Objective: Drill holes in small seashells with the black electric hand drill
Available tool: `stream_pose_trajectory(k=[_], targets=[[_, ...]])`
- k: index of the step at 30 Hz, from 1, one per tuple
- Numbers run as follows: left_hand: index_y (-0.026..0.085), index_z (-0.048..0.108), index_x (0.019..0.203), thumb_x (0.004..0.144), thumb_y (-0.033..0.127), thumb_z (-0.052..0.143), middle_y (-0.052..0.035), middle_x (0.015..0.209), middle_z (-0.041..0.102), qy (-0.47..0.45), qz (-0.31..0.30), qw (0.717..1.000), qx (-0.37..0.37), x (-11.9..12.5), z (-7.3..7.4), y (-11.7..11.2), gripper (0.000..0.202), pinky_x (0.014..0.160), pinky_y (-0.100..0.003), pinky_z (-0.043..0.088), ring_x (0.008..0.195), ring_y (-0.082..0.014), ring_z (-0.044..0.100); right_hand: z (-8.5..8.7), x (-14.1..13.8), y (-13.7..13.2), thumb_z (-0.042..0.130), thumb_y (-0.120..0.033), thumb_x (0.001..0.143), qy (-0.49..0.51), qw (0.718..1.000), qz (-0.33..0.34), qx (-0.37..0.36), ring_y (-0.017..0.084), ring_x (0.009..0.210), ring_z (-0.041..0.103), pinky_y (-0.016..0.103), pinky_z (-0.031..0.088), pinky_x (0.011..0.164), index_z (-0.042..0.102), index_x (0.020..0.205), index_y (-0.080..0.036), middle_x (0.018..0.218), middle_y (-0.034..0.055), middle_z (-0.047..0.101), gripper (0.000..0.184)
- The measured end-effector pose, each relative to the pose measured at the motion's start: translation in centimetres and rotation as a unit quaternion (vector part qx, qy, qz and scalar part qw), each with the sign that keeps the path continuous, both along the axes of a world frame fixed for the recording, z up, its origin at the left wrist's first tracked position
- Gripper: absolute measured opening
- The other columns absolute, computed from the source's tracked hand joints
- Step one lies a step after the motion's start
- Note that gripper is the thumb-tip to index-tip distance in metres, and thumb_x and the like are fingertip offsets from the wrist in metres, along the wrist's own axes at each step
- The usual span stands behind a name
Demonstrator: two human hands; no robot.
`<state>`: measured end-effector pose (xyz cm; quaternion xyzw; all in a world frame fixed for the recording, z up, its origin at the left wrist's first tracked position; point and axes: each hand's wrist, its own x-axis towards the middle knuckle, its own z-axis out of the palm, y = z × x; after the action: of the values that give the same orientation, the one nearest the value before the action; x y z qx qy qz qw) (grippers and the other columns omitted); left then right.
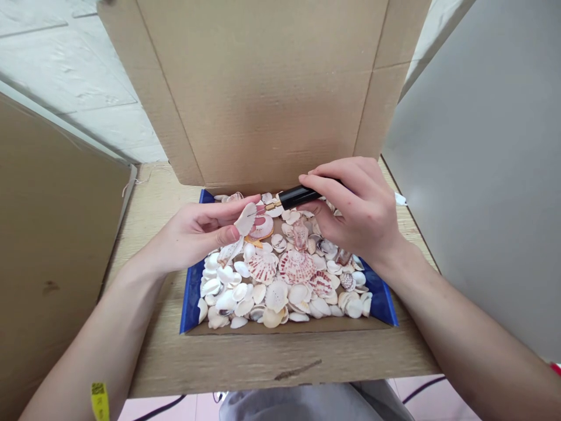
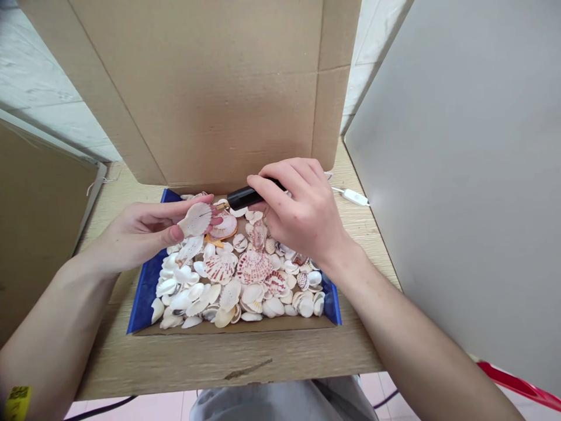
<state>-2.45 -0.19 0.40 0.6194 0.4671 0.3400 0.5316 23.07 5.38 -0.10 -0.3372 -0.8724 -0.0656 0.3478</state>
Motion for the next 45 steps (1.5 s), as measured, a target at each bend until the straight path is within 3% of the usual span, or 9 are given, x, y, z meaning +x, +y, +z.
stream_pose_trajectory(k=[5, 10, 15, 20, 26, 34, 38, 42, 45], targets=[[0.028, 0.064, 0.125, 0.081, 0.031, 0.073, -0.0058, 0.129, 0.066, -0.019, 0.012, 1.000, -0.012, 0.2, 0.0, 0.0, 0.045, 0.094, -0.039, 0.056, 0.115, -0.0288, 0.065, -0.3, 0.1, 0.1, 0.051, -0.038, 0.093, 0.006, 1.000, 0.007, 0.022, 0.021, 0.084, 0.060, 0.036, 0.045, 0.072, 0.065, 0.101, -0.019, 0.094, 0.0095, 0.068, 0.025], [0.028, 0.065, 0.124, 0.081, 0.030, 0.073, -0.0042, 0.130, 0.065, -0.029, 0.040, 0.999, -0.014, 0.5, 0.1, 0.0, 0.044, 0.096, -0.035, 0.055, 0.117, -0.0271, 0.063, -0.5, 0.0, -0.1, 0.047, -0.045, 0.094, -0.042, 0.999, -0.023, -0.020, 0.018, 0.072, 0.059, 0.032, 0.041, 0.061, 0.066, 0.095, -0.017, 0.081, 0.0063, 0.067, 0.033], [0.027, 0.066, 0.123, 0.080, 0.030, 0.074, -0.0056, 0.132, 0.063, -0.044, 0.067, 0.997, -0.010, 0.5, -0.1, 0.0, 0.044, 0.099, -0.038, 0.054, 0.119, -0.0280, 0.062, -0.5, 0.0, -0.1, 0.039, -0.047, 0.096, -0.081, 0.994, -0.026, -0.070, 0.016, 0.066, 0.057, 0.029, 0.033, 0.055, 0.064, 0.092, -0.018, 0.072, 0.0032, 0.064, 0.039], [0.028, 0.066, 0.122, 0.081, 0.028, 0.073, -0.0054, 0.128, 0.066, -0.048, 0.074, 0.996, -0.010, 0.5, -0.3, 0.1, 0.042, 0.097, -0.037, 0.055, 0.116, -0.0268, 0.064, -0.4, 0.0, 0.1, 0.043, -0.049, 0.095, -0.062, 0.998, -0.006, -0.025, 0.017, 0.073, 0.056, 0.031, 0.039, 0.062, 0.063, 0.091, -0.019, 0.081, 0.0049, 0.065, 0.036], [0.025, 0.069, 0.119, 0.079, 0.031, 0.075, -0.0046, 0.119, 0.071, -0.018, 0.070, 0.997, -0.024, 0.8, 0.2, 0.1, 0.041, 0.090, -0.035, 0.059, 0.108, -0.0268, 0.069, -0.2, 0.2, 0.1, 0.051, -0.034, 0.094, -0.054, 0.998, -0.011, 0.044, 0.021, 0.085, 0.058, 0.038, 0.041, 0.074, 0.064, 0.102, -0.026, 0.096, 0.0059, 0.067, 0.017], [0.031, 0.067, 0.120, 0.078, 0.020, 0.076, -0.0013, 0.117, 0.071, -0.042, 0.042, 0.998, 0.008, 1.1, 0.5, 0.0, 0.045, 0.085, -0.027, 0.060, 0.106, -0.0225, 0.070, 0.0, 0.1, -0.2, 0.055, -0.030, 0.091, 0.005, 0.996, -0.006, 0.086, 0.021, 0.088, 0.060, 0.040, 0.043, 0.078, 0.067, 0.102, -0.026, 0.099, 0.0069, 0.067, 0.016], [0.030, 0.066, 0.120, 0.079, 0.018, 0.075, -0.0020, 0.121, 0.069, -0.049, 0.042, 0.998, 0.003, 1.1, 0.5, 0.0, 0.044, 0.084, -0.027, 0.061, 0.108, -0.0228, 0.069, -0.2, 0.1, 0.3, 0.055, -0.044, 0.090, -0.010, 0.999, -0.023, 0.048, 0.025, 0.093, 0.058, 0.043, 0.045, 0.080, 0.065, 0.109, -0.025, 0.097, 0.0093, 0.067, 0.029], [0.030, 0.067, 0.119, 0.080, 0.018, 0.074, -0.0013, 0.124, 0.067, -0.043, 0.046, 0.998, -0.014, 1.3, 0.5, 0.1, 0.042, 0.087, -0.025, 0.059, 0.111, -0.0217, 0.067, -0.6, 0.1, 0.5, 0.049, -0.049, 0.092, -0.029, 0.999, -0.021, -0.007, 0.022, 0.081, 0.057, 0.038, 0.046, 0.072, 0.064, 0.114, -0.021, 0.091, 0.0094, 0.066, 0.038], [0.028, 0.067, 0.120, 0.079, 0.021, 0.075, -0.0024, 0.124, 0.068, -0.035, 0.062, 0.997, -0.022, 1.3, 0.7, 0.0, 0.042, 0.089, -0.026, 0.058, 0.113, -0.0225, 0.066, -0.6, -0.1, 0.1, 0.044, -0.050, 0.094, -0.060, 0.997, -0.040, -0.041, 0.020, 0.074, 0.057, 0.034, 0.043, 0.063, 0.067, 0.107, -0.017, 0.082, 0.0078, 0.066, 0.042]])
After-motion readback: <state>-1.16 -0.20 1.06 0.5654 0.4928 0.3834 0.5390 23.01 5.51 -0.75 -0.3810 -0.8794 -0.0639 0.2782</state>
